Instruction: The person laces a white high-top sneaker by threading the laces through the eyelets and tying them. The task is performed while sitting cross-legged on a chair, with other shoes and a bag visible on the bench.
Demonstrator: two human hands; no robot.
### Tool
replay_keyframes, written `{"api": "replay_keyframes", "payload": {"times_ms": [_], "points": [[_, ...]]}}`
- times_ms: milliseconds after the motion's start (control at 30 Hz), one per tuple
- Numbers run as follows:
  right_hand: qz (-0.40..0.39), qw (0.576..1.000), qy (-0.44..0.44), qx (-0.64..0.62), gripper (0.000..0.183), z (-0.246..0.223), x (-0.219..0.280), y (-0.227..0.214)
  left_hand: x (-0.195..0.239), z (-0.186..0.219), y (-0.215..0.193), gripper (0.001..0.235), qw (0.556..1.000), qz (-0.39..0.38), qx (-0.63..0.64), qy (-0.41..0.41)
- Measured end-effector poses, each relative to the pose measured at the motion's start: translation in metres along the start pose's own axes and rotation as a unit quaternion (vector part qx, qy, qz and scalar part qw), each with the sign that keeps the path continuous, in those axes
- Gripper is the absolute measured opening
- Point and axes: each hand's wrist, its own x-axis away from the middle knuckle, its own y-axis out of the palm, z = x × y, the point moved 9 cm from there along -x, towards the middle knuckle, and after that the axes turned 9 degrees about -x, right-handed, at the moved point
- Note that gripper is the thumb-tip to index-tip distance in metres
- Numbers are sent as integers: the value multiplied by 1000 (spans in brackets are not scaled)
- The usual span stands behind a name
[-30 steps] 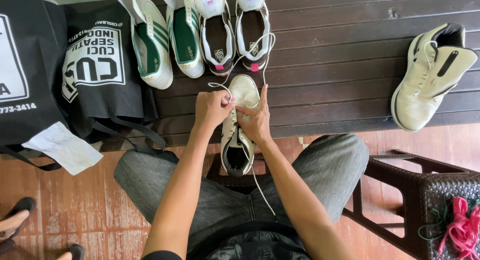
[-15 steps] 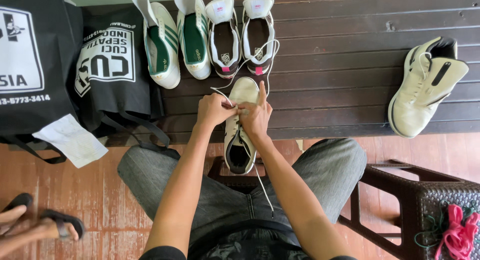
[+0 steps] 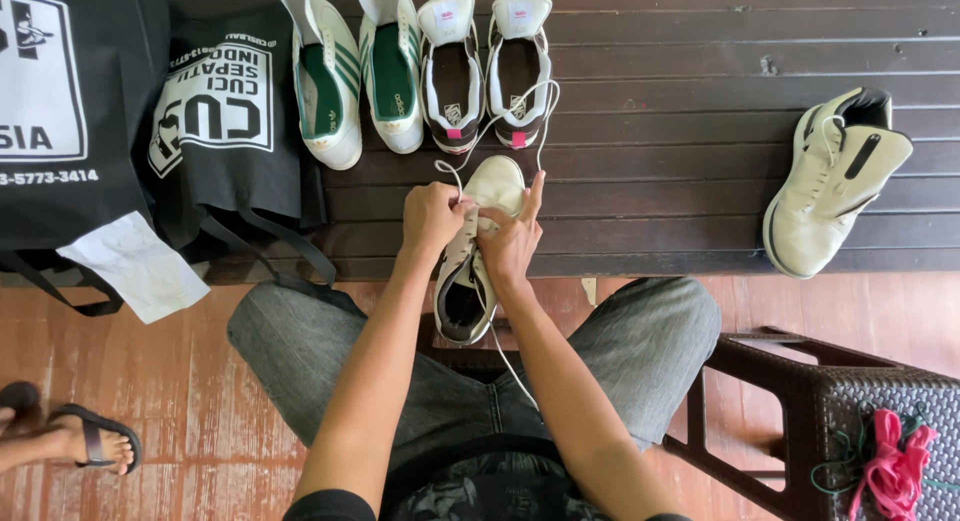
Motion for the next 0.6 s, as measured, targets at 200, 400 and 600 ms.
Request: {"api": "replay_keyframes", "payload": {"times_ms": [200,400,600], "points": [[23,998,-24,49,4,-15,-2,-6,-9,6,-19,16,998,-18,55,2],[-47,996,-56,43,14,-16,-8,2,-4,6,-17,45,996,-74,44,15],[-203,977,-42,47,11,-12,-19,-3,-4,13,-17,59,996,-86,20,11]]}}
